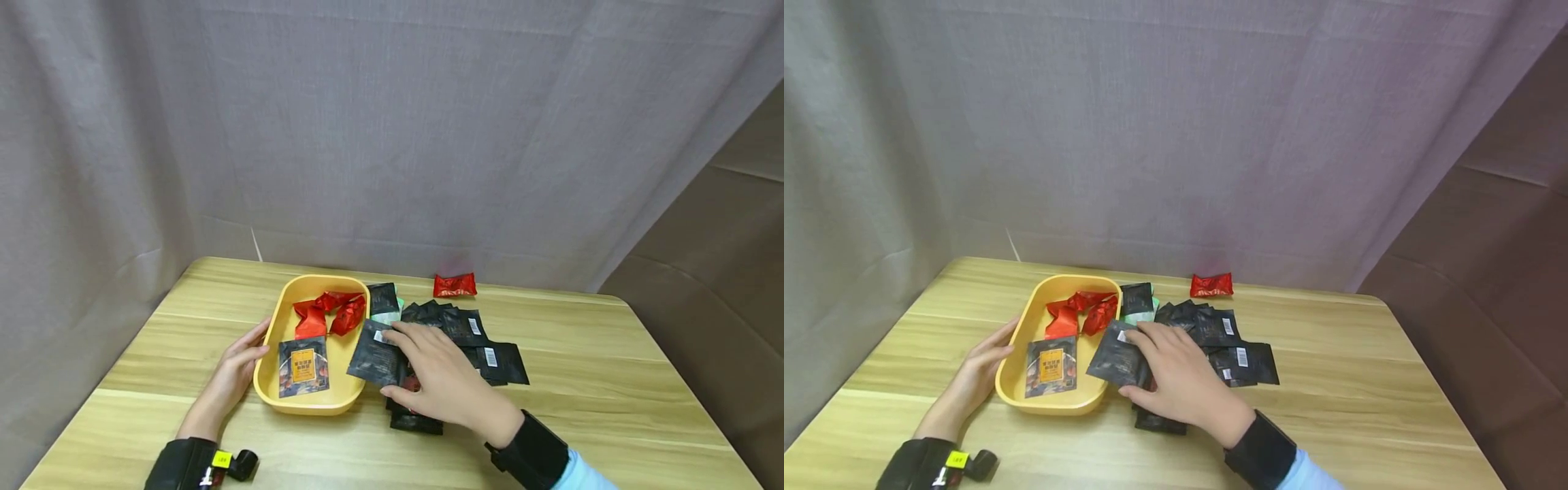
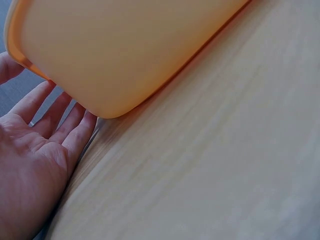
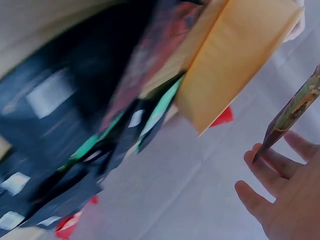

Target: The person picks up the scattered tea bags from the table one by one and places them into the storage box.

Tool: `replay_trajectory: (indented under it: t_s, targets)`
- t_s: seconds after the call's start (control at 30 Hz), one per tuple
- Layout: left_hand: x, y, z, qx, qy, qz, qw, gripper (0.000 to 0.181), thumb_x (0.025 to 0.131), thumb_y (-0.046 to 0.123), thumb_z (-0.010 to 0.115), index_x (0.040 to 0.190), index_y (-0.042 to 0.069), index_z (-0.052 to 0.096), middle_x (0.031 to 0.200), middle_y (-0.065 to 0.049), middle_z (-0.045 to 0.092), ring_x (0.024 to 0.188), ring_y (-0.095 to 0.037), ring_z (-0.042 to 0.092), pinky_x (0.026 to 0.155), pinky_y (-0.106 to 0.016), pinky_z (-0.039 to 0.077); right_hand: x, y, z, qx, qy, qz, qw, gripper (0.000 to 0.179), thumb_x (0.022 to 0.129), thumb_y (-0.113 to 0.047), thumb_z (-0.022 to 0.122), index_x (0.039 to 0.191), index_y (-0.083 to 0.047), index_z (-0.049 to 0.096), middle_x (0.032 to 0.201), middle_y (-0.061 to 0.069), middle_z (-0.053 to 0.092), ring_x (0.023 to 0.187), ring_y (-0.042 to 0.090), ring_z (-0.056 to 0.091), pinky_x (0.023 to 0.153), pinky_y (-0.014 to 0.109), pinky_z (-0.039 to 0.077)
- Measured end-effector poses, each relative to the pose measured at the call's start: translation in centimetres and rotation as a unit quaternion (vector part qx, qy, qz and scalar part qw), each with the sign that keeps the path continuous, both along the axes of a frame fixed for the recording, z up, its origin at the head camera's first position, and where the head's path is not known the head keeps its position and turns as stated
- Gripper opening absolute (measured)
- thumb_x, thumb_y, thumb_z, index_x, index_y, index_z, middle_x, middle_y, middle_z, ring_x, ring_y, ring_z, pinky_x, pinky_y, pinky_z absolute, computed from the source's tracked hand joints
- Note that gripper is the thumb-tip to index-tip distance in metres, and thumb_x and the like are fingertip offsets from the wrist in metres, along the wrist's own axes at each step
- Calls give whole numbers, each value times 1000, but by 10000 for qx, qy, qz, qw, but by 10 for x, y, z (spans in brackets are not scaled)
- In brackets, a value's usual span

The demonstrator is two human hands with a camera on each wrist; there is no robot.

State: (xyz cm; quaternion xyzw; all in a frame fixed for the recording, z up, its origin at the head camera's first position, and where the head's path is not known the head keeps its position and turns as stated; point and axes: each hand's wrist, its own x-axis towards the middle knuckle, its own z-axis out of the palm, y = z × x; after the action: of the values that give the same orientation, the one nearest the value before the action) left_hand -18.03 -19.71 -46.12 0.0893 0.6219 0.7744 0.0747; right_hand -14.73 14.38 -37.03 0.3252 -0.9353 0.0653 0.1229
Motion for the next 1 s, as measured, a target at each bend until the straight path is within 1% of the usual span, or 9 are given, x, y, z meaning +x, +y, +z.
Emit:
replay_trajectory:
  t_s: [0.17, 0.27, 0.3, 0.37, 0.47, 0.57, 0.63, 0.83, 1.0]
  targets:
    - [0, -2, 0, 17, 8, 2, 10000, 60, 96, 6, 39, 149, -3, 14, 156, -31, 2, 117, 9, 44, 94, -6, 42, -6, -29, 3, 186, -124, 413, 9989, 80, 80, -65, 52, 143, -18, 37, 147, 8, 42, 133, 24, 37, 110, 50, 38]
    - [1, -4, -1, 7, 69, 37, 10000, 60, 96, 6, 39, 149, -4, 14, 156, -28, 7, 117, 10, 44, 94, -6, 42, -10, -46, 4, 265, -327, 534, 9977, 81, 81, -62, 54, 145, -17, 33, 149, 11, 40, 134, 26, 36, 110, 51, 37]
    - [2, -4, -1, 26, 100, 46, 9999, 60, 95, 5, 39, 148, -5, 14, 155, -26, 11, 117, 9, 45, 94, -7, 42, -11, -52, 4, 283, -415, 556, 9972, 81, 82, -61, 54, 146, -17, 31, 149, 11, 39, 135, 27, 35, 111, 51, 36]
    - [2, -5, -1, 80, 163, 34, 9998, 60, 95, 5, 39, 148, -6, 14, 153, -20, 20, 117, 8, 46, 94, -7, 43, -13, -62, 3, 279, -549, 607, 9963, 82, 82, -60, 55, 147, -17, 31, 149, 11, 38, 135, 28, 34, 112, 50, 35]
    - [2, -5, -2, 156, 215, -26, 9996, 59, 95, 4, 39, 148, -7, 14, 145, -7, 33, 118, 5, 47, 94, -9, 44, -15, -75, 1, 295, -608, 702, 9952, 82, 82, -60, 55, 146, -16, 31, 149, 11, 39, 135, 26, 34, 113, 48, 35]
    - [2, -5, -3, 177, 197, -26, 9996, 59, 95, 5, 40, 148, -5, 15, 139, 2, 38, 118, 5, 47, 93, -9, 45, -16, -85, 0, 269, -550, 783, 9950, 81, 81, -60, 56, 145, -16, 33, 147, 9, 42, 135, 24, 35, 112, 45, 36]
    - [2, -5, -3, 181, 204, -21, 9996, 59, 95, 4, 39, 148, -5, 15, 138, 3, 39, 118, 5, 47, 93, -9, 44, -17, -90, 0, 256, -544, 833, 9947, 81, 80, -60, 57, 145, -16, 34, 146, 8, 43, 134, 23, 36, 112, 44, 37]
    - [2, -4, -4, 167, 203, -39, 9996, 59, 95, 5, 39, 148, -5, 16, 138, 3, 38, 117, 5, 47, 93, -9, 45, -16, -98, -2, 320, -611, 975, 9928, 82, 79, -60, 59, 144, -16, 35, 146, 7, 43, 133, 23, 37, 110, 46, 38]
    - [2, -4, -4, 164, 241, -64, 9996, 58, 95, 4, 38, 148, -5, 15, 141, 0, 37, 118, 5, 47, 94, -9, 44, -16, -102, -5, 376, -396, 1110, 9923, 79, 80, -56, 61, 142, -15, 38, 142, 7, 47, 130, 22, 40, 109, 44, 40]
